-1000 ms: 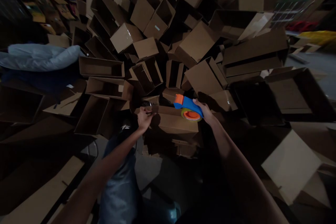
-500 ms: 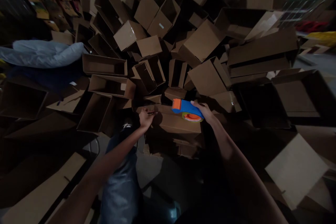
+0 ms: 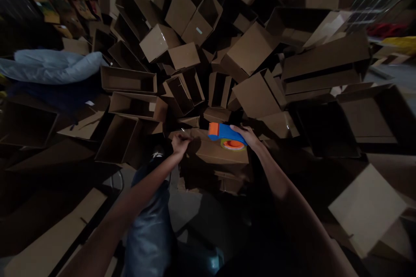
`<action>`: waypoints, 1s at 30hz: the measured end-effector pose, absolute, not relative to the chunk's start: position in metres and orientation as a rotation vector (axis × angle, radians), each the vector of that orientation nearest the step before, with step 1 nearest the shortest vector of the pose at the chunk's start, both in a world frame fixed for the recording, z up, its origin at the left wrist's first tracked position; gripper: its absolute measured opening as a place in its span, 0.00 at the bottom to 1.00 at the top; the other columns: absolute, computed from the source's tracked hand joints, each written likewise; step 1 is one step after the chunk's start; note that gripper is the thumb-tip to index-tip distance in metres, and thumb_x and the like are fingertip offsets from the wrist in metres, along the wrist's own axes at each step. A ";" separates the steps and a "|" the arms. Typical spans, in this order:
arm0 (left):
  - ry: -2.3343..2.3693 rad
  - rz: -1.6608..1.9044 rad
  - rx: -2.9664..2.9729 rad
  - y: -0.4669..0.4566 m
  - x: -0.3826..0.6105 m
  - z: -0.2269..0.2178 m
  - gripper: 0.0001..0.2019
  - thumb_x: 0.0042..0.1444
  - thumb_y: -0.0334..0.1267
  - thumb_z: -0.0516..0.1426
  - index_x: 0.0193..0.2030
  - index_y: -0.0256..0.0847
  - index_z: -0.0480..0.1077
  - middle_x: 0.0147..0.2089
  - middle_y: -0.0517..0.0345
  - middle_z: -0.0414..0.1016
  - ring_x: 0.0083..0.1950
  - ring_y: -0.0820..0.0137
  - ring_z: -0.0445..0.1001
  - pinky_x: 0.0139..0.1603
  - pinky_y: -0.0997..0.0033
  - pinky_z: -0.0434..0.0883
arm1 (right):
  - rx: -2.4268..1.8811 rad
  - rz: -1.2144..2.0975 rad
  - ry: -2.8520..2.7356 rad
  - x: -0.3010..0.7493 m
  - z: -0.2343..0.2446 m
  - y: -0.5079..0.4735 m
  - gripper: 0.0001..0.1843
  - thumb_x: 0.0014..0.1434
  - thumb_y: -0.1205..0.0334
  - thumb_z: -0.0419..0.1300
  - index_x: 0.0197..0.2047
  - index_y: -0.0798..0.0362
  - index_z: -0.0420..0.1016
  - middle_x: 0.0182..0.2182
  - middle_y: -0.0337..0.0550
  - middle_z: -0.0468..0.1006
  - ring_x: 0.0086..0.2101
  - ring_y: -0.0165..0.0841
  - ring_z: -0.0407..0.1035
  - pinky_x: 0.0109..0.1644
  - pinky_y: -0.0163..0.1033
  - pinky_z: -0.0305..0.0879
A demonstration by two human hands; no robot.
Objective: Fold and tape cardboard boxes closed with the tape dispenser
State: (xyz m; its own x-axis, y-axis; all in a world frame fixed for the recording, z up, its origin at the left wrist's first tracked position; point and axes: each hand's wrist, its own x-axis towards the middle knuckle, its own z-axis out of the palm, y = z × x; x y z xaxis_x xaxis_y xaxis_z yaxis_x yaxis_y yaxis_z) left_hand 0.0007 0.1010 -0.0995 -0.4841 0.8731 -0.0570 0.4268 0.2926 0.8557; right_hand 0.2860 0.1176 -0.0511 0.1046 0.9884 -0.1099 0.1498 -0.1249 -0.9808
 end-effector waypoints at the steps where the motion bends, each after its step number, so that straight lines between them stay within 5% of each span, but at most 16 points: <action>1: 2.032 1.117 1.154 0.101 0.001 -0.099 0.21 0.40 0.34 0.70 0.27 0.44 0.59 0.29 0.63 0.72 0.39 0.63 0.77 0.40 0.66 0.70 | -1.458 1.133 -1.200 0.286 -0.052 0.119 0.29 0.29 0.36 0.74 0.24 0.52 0.80 0.26 0.44 0.82 0.34 0.42 0.78 0.40 0.42 0.73; 7: 1.872 1.234 1.261 0.099 0.001 -0.100 0.24 0.41 0.32 0.69 0.37 0.45 0.58 0.37 0.61 0.74 0.44 0.66 0.78 0.47 0.65 0.71 | -1.485 1.120 -1.174 0.288 -0.050 0.120 0.28 0.27 0.36 0.74 0.20 0.52 0.76 0.22 0.42 0.79 0.32 0.40 0.76 0.36 0.41 0.71; 12: 1.827 1.014 1.351 0.111 -0.039 -0.091 0.24 0.37 0.30 0.69 0.34 0.44 0.58 0.34 0.64 0.72 0.44 0.67 0.77 0.47 0.68 0.71 | -1.467 1.107 -1.222 0.296 -0.058 0.121 0.28 0.32 0.35 0.73 0.18 0.52 0.73 0.19 0.39 0.75 0.27 0.36 0.72 0.31 0.38 0.68; 16: 1.742 0.622 1.374 0.115 -0.098 -0.071 0.23 0.36 0.51 0.70 0.32 0.42 0.67 0.36 0.58 0.76 0.46 0.61 0.76 0.40 0.70 0.71 | -1.447 1.088 -1.245 0.302 -0.070 0.126 0.27 0.36 0.36 0.73 0.19 0.52 0.73 0.19 0.37 0.74 0.25 0.32 0.69 0.31 0.37 0.66; 20: 1.694 0.561 1.286 0.115 -0.138 -0.057 0.30 0.41 0.68 0.62 0.35 0.42 0.74 0.44 0.52 0.81 0.53 0.59 0.75 0.44 0.69 0.70 | -1.468 1.068 -1.242 0.302 -0.073 0.128 0.26 0.37 0.36 0.72 0.20 0.52 0.74 0.19 0.37 0.73 0.25 0.33 0.69 0.30 0.38 0.65; 30: 1.679 0.371 1.454 0.137 -0.140 -0.068 0.31 0.34 0.70 0.63 0.28 0.40 0.76 0.34 0.52 0.81 0.46 0.59 0.77 0.38 0.71 0.68 | -1.455 1.065 -1.255 0.299 -0.069 0.121 0.27 0.37 0.34 0.71 0.20 0.51 0.72 0.17 0.36 0.71 0.23 0.32 0.67 0.28 0.37 0.63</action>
